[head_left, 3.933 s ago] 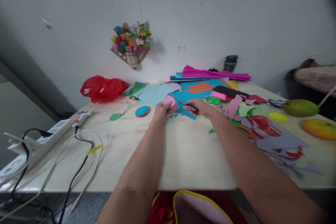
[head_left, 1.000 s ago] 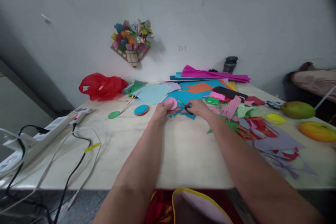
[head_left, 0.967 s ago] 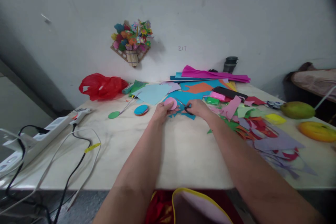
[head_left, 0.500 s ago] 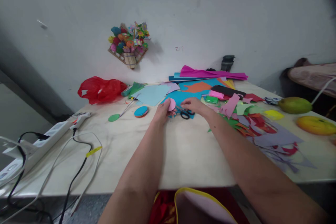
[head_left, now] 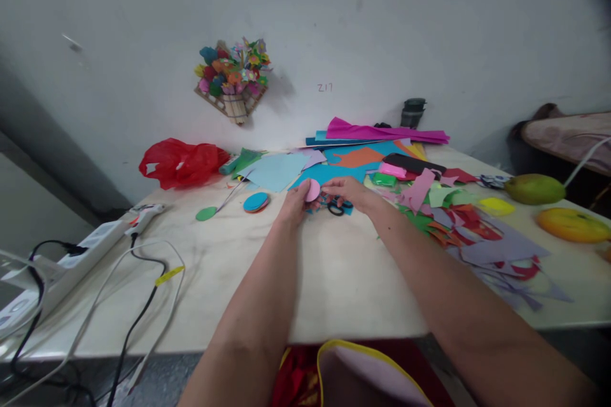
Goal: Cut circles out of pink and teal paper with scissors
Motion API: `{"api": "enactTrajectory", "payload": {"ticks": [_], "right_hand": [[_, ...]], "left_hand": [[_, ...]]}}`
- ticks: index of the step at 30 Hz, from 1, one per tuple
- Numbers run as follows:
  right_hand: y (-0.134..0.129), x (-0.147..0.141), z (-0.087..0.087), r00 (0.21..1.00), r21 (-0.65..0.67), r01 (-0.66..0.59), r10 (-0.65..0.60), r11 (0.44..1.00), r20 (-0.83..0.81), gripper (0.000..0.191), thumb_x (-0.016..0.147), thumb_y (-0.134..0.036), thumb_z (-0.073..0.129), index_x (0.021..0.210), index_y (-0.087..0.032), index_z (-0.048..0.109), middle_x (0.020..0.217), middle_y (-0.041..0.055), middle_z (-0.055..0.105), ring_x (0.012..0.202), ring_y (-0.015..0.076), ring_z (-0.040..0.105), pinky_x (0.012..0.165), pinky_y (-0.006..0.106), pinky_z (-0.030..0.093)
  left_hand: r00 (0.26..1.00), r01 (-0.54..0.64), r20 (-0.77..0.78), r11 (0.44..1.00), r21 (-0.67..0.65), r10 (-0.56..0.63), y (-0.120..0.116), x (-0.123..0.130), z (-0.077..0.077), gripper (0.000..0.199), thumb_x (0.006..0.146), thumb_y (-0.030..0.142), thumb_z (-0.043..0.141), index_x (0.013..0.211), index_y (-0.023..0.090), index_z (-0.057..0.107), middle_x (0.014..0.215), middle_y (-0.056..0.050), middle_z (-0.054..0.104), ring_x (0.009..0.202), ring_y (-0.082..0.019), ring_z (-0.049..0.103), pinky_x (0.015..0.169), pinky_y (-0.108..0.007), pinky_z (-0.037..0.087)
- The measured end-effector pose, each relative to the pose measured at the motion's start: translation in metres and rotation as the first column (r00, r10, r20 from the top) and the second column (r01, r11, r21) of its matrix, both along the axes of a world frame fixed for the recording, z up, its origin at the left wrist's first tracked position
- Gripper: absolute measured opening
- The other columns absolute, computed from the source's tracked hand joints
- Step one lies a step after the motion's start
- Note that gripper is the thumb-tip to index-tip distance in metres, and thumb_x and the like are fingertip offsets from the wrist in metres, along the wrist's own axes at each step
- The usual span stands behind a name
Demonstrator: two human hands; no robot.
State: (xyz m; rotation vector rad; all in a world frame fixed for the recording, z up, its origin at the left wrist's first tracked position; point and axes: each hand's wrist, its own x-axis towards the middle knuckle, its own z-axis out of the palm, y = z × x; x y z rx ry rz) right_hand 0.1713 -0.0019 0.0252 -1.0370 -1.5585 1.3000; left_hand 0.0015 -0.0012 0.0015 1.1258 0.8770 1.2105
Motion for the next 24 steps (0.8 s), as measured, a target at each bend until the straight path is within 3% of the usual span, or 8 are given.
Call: {"api": "enactTrajectory", "payload": {"ticks": [24], "right_hand": [[0.0025, -0.0035, -0.0048, 0.999, 0.007, 0.043, -0.043, 0.999, 0.011, 0.010, 0.071, -0.021, 0.074, 0.077, -0.016, 0.069, 0.070, 0.0037, 0.069, 0.055, 0.0108, 0.060, 0.035, 0.017, 0.035]], "left_hand": [[1.000, 0.020, 0.003, 1.000, -0.007, -0.020, 0.0004, 0.0011, -0.0006, 0.042, 0.086, 0.052, 0.060, 0.079, 0.011, 0.061, 0.059, -0.007, 0.064, 0.045, -0.012, 0.057, 0.045, -0.023, 0.046]]}}
